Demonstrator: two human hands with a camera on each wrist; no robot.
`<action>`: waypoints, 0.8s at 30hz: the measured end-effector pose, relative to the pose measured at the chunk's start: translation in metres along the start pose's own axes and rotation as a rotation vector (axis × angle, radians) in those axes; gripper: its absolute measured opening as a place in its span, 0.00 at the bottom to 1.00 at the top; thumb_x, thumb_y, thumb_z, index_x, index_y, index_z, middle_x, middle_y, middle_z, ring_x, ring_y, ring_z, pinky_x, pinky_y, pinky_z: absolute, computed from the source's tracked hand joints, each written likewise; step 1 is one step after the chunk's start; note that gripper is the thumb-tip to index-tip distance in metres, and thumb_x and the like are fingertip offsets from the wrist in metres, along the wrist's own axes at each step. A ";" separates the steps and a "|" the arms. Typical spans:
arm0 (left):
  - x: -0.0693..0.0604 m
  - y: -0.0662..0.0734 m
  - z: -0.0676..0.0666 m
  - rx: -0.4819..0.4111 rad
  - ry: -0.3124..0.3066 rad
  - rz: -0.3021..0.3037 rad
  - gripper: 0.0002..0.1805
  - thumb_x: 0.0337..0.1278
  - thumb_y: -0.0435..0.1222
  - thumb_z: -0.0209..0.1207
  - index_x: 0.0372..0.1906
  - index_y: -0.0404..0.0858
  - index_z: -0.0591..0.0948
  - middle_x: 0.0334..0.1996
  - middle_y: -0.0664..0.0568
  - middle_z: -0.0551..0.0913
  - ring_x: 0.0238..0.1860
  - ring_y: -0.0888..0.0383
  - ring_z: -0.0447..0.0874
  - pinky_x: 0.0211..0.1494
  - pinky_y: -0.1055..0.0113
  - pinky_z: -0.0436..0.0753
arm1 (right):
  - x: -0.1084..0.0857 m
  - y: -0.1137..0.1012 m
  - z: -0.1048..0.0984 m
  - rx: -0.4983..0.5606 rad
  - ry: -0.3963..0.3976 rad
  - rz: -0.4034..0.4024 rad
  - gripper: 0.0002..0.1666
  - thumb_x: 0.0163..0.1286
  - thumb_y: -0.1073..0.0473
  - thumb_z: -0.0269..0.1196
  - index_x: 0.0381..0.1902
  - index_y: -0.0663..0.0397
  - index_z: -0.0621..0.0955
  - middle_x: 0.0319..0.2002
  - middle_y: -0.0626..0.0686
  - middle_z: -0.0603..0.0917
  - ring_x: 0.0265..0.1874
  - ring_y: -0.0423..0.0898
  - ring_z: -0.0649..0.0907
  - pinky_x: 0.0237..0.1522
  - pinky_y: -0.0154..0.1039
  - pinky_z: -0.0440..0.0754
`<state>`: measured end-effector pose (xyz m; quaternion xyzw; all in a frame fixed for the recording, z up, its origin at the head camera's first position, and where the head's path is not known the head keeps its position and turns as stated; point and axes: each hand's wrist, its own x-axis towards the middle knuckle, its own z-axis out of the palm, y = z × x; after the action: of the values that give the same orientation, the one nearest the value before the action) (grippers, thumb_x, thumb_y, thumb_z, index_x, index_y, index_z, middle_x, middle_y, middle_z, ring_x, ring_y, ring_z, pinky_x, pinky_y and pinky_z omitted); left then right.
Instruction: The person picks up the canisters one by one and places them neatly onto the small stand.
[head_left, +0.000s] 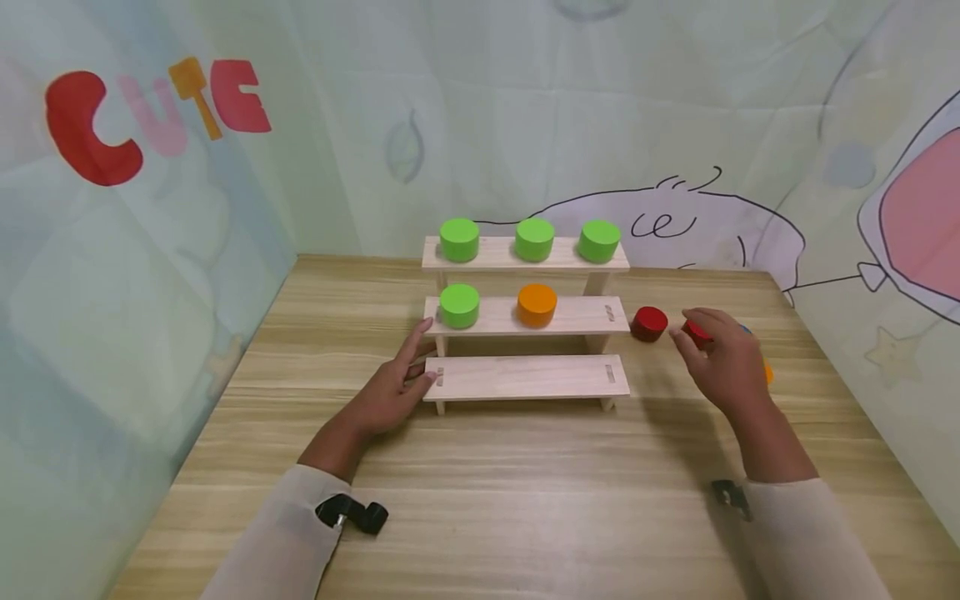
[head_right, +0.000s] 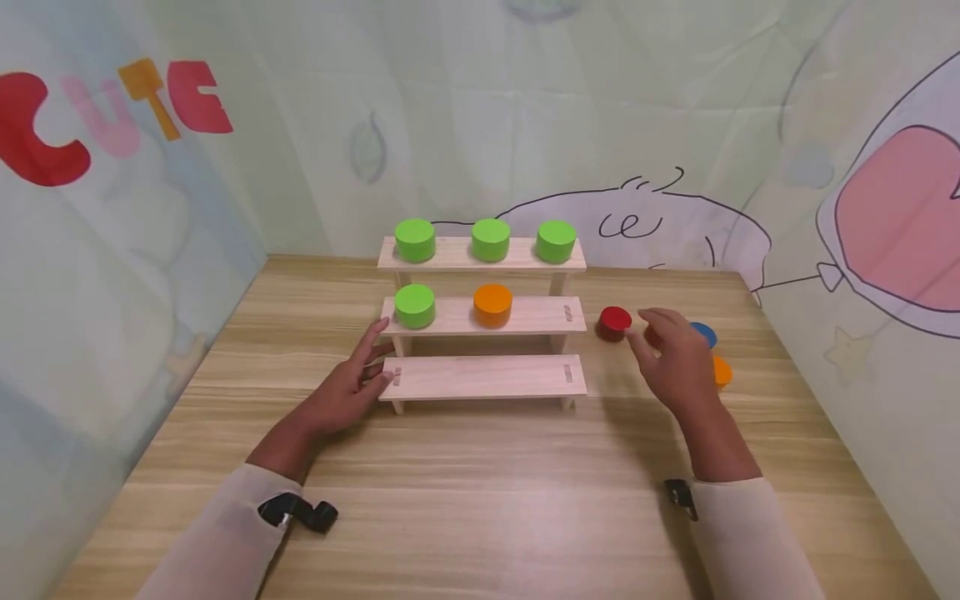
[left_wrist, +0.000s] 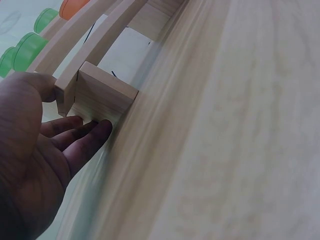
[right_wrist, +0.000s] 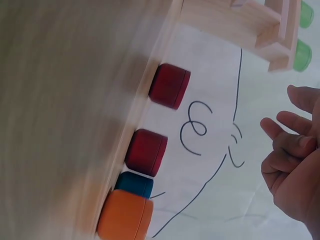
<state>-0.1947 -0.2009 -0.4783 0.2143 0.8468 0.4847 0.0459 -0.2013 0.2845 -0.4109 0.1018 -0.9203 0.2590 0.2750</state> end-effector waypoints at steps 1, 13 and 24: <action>0.000 0.000 0.000 0.000 0.000 -0.001 0.45 0.87 0.35 0.52 0.91 0.59 0.40 0.84 0.30 0.64 0.76 0.32 0.77 0.77 0.38 0.78 | 0.000 0.001 -0.001 -0.002 0.005 0.011 0.20 0.73 0.65 0.73 0.59 0.68 0.88 0.58 0.69 0.89 0.49 0.68 0.90 0.47 0.62 0.89; -0.001 0.001 -0.001 -0.008 -0.001 -0.013 0.45 0.87 0.37 0.52 0.91 0.62 0.40 0.84 0.31 0.64 0.77 0.33 0.76 0.77 0.38 0.78 | -0.007 0.026 -0.016 -0.021 -0.040 0.216 0.25 0.80 0.59 0.68 0.67 0.69 0.83 0.66 0.73 0.83 0.65 0.74 0.82 0.61 0.74 0.83; -0.003 0.004 0.000 -0.011 -0.005 -0.009 0.45 0.87 0.36 0.52 0.91 0.59 0.39 0.83 0.30 0.64 0.77 0.32 0.77 0.77 0.38 0.78 | -0.012 0.050 -0.029 -0.088 -0.173 0.463 0.35 0.85 0.49 0.61 0.78 0.68 0.73 0.79 0.74 0.70 0.79 0.76 0.68 0.78 0.76 0.68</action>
<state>-0.1908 -0.2003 -0.4751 0.2116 0.8450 0.4885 0.0512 -0.1949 0.3424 -0.4174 -0.1022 -0.9496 0.2650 0.1326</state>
